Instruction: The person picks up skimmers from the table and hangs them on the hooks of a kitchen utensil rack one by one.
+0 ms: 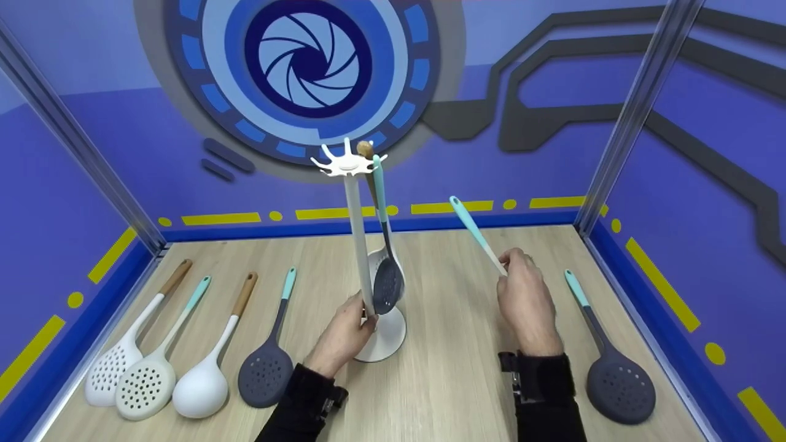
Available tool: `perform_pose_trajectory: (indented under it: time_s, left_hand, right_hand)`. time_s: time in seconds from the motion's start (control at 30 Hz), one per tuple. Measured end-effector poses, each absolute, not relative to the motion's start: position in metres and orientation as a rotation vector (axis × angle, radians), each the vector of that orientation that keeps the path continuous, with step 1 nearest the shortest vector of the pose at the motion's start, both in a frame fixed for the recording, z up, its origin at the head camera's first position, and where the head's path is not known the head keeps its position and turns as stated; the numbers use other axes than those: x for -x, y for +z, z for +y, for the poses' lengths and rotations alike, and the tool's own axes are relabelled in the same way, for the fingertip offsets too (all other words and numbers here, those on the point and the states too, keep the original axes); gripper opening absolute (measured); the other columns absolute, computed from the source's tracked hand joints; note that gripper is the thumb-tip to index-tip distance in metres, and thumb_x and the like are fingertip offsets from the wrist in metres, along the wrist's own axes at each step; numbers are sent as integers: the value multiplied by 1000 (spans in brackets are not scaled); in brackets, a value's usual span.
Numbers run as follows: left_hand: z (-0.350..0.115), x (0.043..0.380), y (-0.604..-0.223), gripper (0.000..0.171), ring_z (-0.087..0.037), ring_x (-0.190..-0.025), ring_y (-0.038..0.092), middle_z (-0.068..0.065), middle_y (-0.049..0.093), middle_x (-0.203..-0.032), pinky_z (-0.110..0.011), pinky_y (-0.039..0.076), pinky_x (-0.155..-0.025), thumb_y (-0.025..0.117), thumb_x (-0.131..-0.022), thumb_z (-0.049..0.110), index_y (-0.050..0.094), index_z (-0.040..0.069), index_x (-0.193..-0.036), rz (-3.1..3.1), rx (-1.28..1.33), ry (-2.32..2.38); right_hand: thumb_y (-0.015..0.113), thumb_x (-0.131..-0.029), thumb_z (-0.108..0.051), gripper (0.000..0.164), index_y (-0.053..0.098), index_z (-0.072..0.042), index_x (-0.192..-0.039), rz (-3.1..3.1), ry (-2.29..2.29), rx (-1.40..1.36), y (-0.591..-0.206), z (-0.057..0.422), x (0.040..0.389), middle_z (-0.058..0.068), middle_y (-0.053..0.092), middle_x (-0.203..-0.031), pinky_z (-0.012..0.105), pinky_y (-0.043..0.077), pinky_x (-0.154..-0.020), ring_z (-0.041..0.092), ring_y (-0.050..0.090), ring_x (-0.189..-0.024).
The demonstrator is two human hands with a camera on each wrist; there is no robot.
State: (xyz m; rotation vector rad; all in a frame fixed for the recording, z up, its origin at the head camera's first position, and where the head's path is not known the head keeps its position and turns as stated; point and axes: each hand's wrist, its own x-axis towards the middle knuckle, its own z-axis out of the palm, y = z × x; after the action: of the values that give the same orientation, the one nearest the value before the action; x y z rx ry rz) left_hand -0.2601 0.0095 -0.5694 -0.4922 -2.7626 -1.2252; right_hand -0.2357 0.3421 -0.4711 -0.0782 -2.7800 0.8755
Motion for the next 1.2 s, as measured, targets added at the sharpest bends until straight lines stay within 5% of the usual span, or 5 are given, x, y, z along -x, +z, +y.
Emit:
perform_pose_trajectory:
  time_s: [0.77, 1.2]
  left_hand:
    - [10, 258, -568, 49, -43, -147, 73, -25, 73, -151, -60, 63, -122, 62, -112, -5, 59, -1, -161, -2787, 470, -1243]
    - [8, 258, -569, 49, -42, -145, 75, -24, 74, -149, -58, 65, -120, 64, -112, -4, 59, 0, -160, -2781, 483, -1237]
  right_hand:
    - [60, -118, 1, 42, 49, 14, -156, -2698, 1005, -18, -441, 319, 216, 38, 61, -142, 72, 62, -110, 57, 69, -132]
    - [59, -121, -5, 42, 49, 9, -160, -2649, 1030, 5, -425, 299, 202, 34, 61, -148, 70, 63, -108, 55, 70, -138]
